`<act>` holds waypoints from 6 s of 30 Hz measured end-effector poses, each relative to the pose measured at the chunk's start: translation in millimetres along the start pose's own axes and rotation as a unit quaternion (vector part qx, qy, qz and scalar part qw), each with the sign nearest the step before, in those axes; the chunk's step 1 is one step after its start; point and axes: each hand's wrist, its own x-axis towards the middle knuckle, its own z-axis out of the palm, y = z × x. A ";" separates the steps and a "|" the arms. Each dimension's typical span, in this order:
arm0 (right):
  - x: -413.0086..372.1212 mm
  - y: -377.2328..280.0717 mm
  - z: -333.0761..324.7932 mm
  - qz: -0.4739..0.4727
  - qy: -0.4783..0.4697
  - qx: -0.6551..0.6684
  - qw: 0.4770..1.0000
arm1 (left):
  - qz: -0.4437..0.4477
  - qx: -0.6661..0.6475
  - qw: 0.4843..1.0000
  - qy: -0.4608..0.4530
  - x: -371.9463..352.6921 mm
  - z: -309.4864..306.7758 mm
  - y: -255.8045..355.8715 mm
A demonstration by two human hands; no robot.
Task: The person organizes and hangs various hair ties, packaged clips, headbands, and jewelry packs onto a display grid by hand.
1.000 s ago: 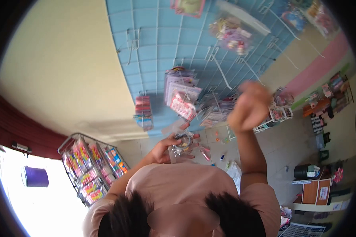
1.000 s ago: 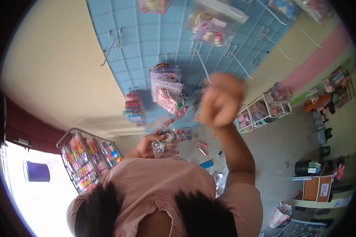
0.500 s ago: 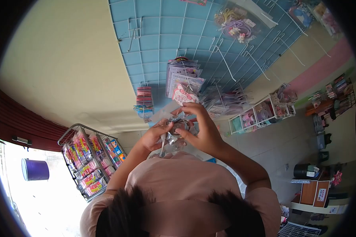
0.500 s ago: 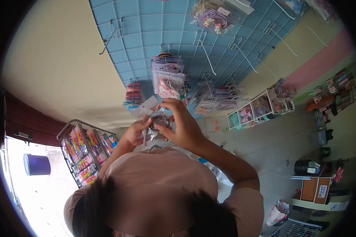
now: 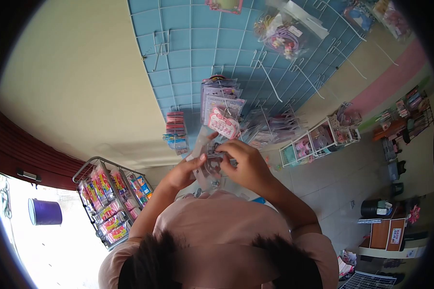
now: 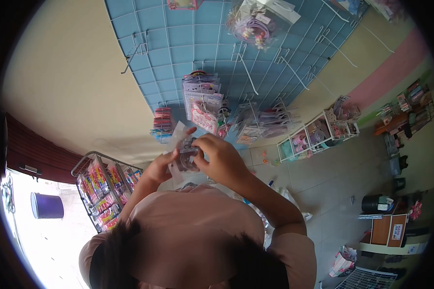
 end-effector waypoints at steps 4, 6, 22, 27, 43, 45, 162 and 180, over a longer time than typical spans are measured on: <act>6.8 4.5 -30.0 0.080 0.119 0.252 0.957 | -0.029 -0.079 0.996 -0.004 -7.4 6.7 -4.7; 10.7 -3.1 -59.5 0.115 0.156 0.424 0.885 | -0.054 -0.121 0.991 -0.016 -5.9 8.3 -5.7; 51.4 -9.0 -141.1 -0.039 0.426 0.302 0.852 | -0.141 -0.163 0.976 -0.028 -11.4 -10.6 -45.2; 63.5 -8.6 -145.3 -0.009 0.429 0.292 0.855 | -0.082 -0.097 0.991 0.048 -5.8 3.1 -39.2; 88.7 21.7 -126.1 -0.035 0.560 0.193 0.805 | 0.274 0.076 0.956 0.071 103.7 106.0 91.9; 70.8 25.1 -121.2 -0.061 0.578 0.163 0.797 | 0.279 0.071 0.954 0.087 113.8 106.2 91.5; -387.4 104.0 171.8 0.687 0.198 0.019 0.699 | -0.402 0.638 0.568 -0.329 -62.4 -235.2 -293.3; -481.6 157.3 230.2 0.588 -0.175 0.440 0.656 | -0.495 0.486 0.668 -0.269 -2.5 -162.7 -432.1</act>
